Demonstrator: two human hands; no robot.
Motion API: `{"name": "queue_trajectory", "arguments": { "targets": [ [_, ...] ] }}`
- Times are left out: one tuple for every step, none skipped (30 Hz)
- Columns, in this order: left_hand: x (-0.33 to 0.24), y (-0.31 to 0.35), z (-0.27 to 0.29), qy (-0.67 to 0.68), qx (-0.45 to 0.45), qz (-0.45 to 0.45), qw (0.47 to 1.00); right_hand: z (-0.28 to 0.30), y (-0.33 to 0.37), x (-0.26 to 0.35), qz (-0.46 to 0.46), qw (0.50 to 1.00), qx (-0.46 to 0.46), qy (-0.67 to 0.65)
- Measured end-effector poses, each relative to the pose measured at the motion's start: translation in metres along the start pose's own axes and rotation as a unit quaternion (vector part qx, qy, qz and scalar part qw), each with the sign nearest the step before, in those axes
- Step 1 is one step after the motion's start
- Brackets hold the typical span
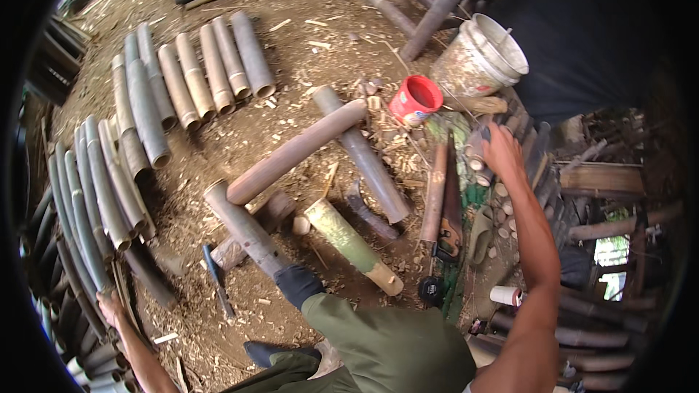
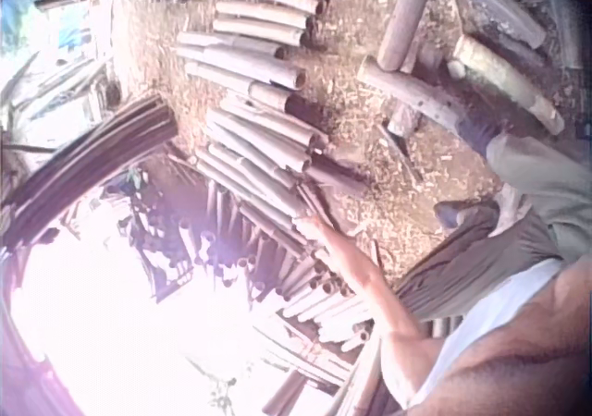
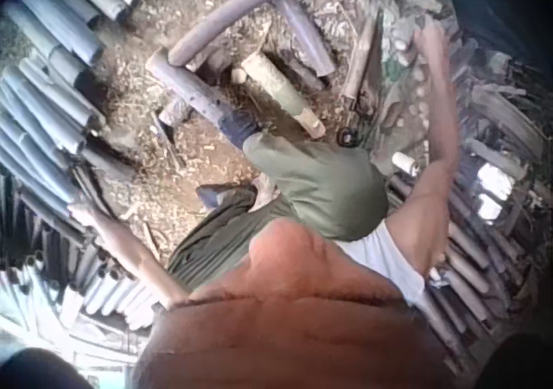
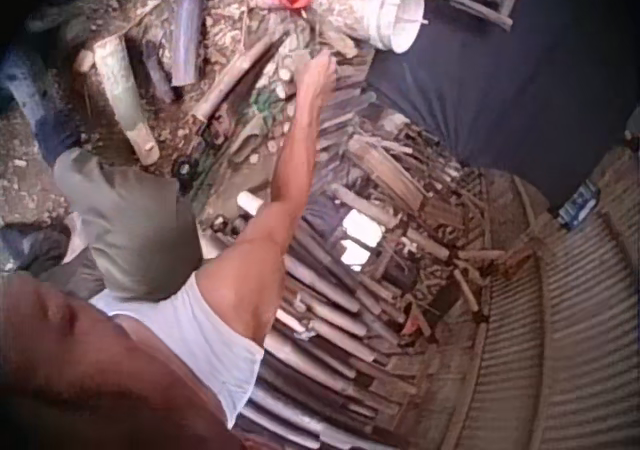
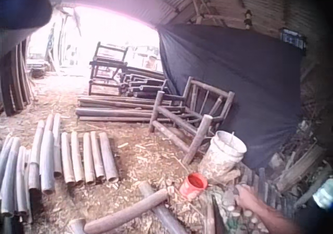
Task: The person constructs a bamboo frame, selecting bamboo segments and using a tool to carve out an opening for a joint.
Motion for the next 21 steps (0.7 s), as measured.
{"name": "queue_trajectory", "arguments": {
  "targets": [
    [0.001, -0.006, 0.004, -0.018, -0.015, 0.005, 1.000, 0.003, -0.012, 0.001, -0.002, 1.000, 0.014, 0.027],
    [0.003, -0.014, 0.010, -0.045, -0.038, 0.013, 0.998, 0.004, -0.026, 0.009, 0.002, 0.998, 0.030, 0.051],
    [-0.008, -0.011, 0.003, -0.039, -0.044, 0.003, 0.998, -0.004, -0.043, 0.001, 0.008, 0.995, 0.050, 0.084],
    [-0.020, -0.005, -0.003, -0.033, -0.050, -0.006, 0.998, -0.022, -0.063, -0.004, 0.016, 0.991, 0.069, 0.116],
    [-0.042, 0.010, -0.008, -0.005, -0.044, -0.043, 0.998, -0.043, -0.080, -0.004, 0.032, 0.985, 0.077, 0.154],
    [-0.063, 0.024, -0.011, 0.022, -0.043, -0.075, 0.996, -0.063, -0.093, 0.002, 0.054, 0.977, 0.081, 0.187],
    [-0.066, 0.024, -0.008, 0.066, -0.067, -0.177, 0.980, -0.086, -0.104, 0.024, 0.053, 0.978, 0.090, 0.178],
    [-0.068, 0.022, 0.001, 0.107, -0.089, -0.276, 0.951, -0.102, -0.116, 0.049, 0.055, 0.979, 0.095, 0.172],
    [-0.130, 0.082, -0.006, 0.147, 0.022, -0.238, 0.960, -0.112, -0.115, 0.037, 0.041, 0.971, 0.115, 0.204],
    [-0.140, 0.095, 0.003, 0.198, 0.072, -0.238, 0.948, -0.114, -0.115, 0.056, 0.030, 0.979, 0.110, 0.171],
    [-0.162, 0.132, 0.015, 0.248, 0.118, -0.255, 0.927, -0.115, -0.107, 0.061, 0.015, 0.983, 0.108, 0.147],
    [-0.180, 0.155, 0.019, 0.280, 0.235, -0.233, 0.901, -0.112, -0.102, 0.064, 0.001, 0.987, 0.102, 0.121],
    [-0.195, 0.193, 0.030, 0.303, 0.256, -0.286, 0.872, -0.107, -0.094, 0.061, -0.039, 0.991, 0.070, 0.108],
    [-0.222, 0.235, 0.041, 0.295, 0.344, -0.272, 0.849, -0.107, -0.076, 0.050, -0.082, 0.990, 0.045, 0.101],
    [-0.249, 0.278, 0.063, 0.329, 0.458, -0.235, 0.792, -0.110, -0.060, 0.044, -0.071, 0.996, 0.055, 0.028],
    [-0.271, 0.314, 0.069, 0.335, 0.515, -0.274, 0.740, -0.117, -0.035, 0.044, -0.049, 0.997, 0.033, -0.052],
    [-0.290, 0.345, 0.075, 0.372, 0.541, -0.327, 0.680, -0.117, -0.013, 0.046, -0.022, 0.991, 0.012, -0.134],
    [-0.313, 0.382, 0.083, 0.422, 0.607, -0.286, 0.610, -0.114, 0.022, 0.059, 0.012, 0.976, -0.039, -0.215],
    [-0.329, 0.408, 0.090, 0.437, 0.633, -0.260, 0.584, -0.078, 0.064, 0.102, -0.003, 0.943, 0.024, -0.331],
    [-0.352, 0.433, 0.106, 0.450, 0.655, -0.253, 0.552, -0.057, 0.093, 0.127, 0.012, 0.907, 0.040, -0.420],
    [-0.368, 0.455, 0.104, 0.466, 0.689, -0.199, 0.518, -0.036, 0.124, 0.157, 0.026, 0.859, 0.060, -0.507]
  ]
}}
Point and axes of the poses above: each hand's wrist, its own y-axis away from the middle knuckle, its own z-axis out of the back of the hand, x = y × z, the point moved 3 cm from there along -y, towards the middle knuckle, and after that the axes turned 9 degrees about y, right-handed, at the moved point
